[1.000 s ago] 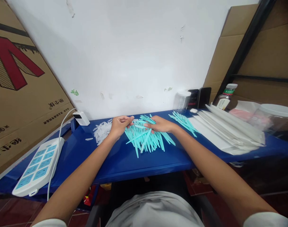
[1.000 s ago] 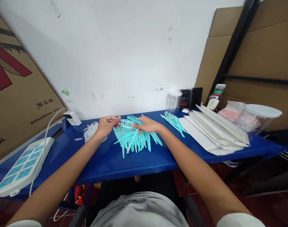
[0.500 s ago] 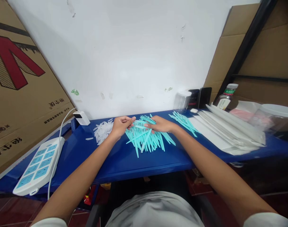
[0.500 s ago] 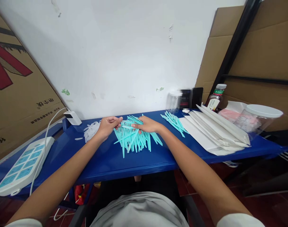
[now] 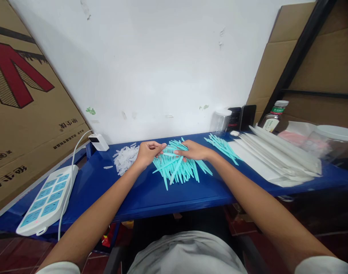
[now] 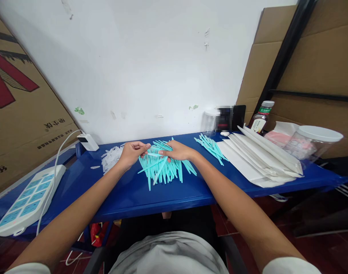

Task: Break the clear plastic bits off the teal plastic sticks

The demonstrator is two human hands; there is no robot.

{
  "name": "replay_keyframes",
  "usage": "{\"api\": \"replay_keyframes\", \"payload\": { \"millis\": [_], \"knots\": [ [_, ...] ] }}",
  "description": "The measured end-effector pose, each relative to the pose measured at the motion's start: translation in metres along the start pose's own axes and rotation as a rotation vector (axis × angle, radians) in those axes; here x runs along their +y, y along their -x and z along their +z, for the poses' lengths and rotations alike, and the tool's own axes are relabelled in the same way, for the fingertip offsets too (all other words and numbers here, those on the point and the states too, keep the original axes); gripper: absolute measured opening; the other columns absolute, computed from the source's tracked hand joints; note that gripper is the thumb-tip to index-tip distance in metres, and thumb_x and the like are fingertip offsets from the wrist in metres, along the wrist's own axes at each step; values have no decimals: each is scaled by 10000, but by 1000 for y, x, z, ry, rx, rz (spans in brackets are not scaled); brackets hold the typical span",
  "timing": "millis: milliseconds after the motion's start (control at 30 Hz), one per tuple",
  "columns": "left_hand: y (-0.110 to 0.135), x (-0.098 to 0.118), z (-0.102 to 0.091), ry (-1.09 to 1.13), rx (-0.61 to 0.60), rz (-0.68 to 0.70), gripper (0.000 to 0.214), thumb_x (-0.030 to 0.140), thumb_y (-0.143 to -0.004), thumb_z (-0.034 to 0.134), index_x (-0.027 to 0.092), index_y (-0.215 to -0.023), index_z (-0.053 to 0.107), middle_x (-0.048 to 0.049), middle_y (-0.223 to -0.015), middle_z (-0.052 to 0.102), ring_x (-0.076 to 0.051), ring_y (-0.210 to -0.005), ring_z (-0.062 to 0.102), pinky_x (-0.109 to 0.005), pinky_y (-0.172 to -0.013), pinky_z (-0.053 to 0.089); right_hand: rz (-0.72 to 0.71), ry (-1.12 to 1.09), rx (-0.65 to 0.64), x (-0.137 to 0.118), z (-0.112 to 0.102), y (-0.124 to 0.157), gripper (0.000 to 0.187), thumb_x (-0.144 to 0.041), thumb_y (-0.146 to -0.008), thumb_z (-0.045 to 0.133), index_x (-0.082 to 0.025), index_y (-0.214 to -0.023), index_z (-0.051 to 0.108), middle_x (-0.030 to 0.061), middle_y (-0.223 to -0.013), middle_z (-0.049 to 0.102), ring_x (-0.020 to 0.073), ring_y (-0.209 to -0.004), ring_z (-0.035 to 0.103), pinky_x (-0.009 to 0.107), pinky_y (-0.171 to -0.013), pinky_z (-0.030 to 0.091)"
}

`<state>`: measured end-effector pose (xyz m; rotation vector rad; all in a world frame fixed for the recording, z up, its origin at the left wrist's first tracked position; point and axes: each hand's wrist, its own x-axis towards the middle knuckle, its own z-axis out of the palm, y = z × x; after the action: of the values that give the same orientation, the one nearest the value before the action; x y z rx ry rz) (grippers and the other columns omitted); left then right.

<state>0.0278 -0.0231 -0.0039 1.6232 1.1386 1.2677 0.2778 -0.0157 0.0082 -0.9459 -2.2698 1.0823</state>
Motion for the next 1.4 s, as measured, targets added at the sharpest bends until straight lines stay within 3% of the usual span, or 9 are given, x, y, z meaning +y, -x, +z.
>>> {"api": "replay_keyframes", "payload": {
  "millis": [400,600,767,933,1033,1167,1267,1400],
  "knots": [
    [6,5,4,-11,-54,23,440,554,-662,881,153,-638,703,-6,-564,598,-94,-464,479,-237,-451,378,-93,6,3,-2,4,-2,431,-589,-905,642,-166,-819,640,15,-617,665,143,-545,545,261,-541,392],
    [0,1,1,-106,-69,65,463,596,-701,843,153,-680,707,-6,-568,602,-111,-461,510,-241,-447,395,-60,18,12,3,5,-5,460,-611,-891,644,-157,-819,646,21,-629,680,131,-522,509,253,-523,364],
    [-11,-5,-16,-207,34,143,538,678,-863,648,157,-816,773,-25,-605,627,-116,-474,519,-238,-466,404,-21,2,80,5,-1,-3,508,-655,-871,642,-148,-861,669,21,-647,674,150,-564,540,262,-552,391],
    [-14,-3,-27,-255,91,164,567,702,-870,621,160,-799,770,-26,-605,620,-111,-460,510,-241,-472,391,8,-132,255,12,-8,-3,557,-700,-859,634,-149,-935,661,9,-649,632,142,-560,509,256,-532,364],
    [-11,-2,-19,-158,18,130,611,744,-857,601,157,-828,769,-30,-598,626,-116,-450,510,-249,-474,413,24,-208,422,15,-9,-6,594,-733,-849,621,-146,-937,640,13,-647,618,127,-540,464,255,-512,342],
    [-3,-3,-4,-5,-173,34,708,815,-846,535,144,-913,750,-48,-625,649,-136,-459,537,-267,-458,462,14,-285,576,16,-8,-10,631,-764,-823,624,-144,-940,622,18,-661,605,116,-528,430,259,-506,335],
    [2,-5,5,2,-291,54,690,796,-867,531,142,-961,729,-46,-646,656,-133,-461,544,-263,-462,473,1,-282,579,13,-3,-12,622,-763,-837,606,-150,-940,616,21,-679,610,117,-529,426,261,-504,338],
    [5,-10,12,-27,-311,62,691,813,-880,480,158,-820,691,-64,-657,669,-140,-472,560,-264,-475,478,-51,-193,458,3,12,-11,575,-735,-872,581,-162,-898,621,22,-690,626,148,-580,505,274,-565,407]
  ]
}}
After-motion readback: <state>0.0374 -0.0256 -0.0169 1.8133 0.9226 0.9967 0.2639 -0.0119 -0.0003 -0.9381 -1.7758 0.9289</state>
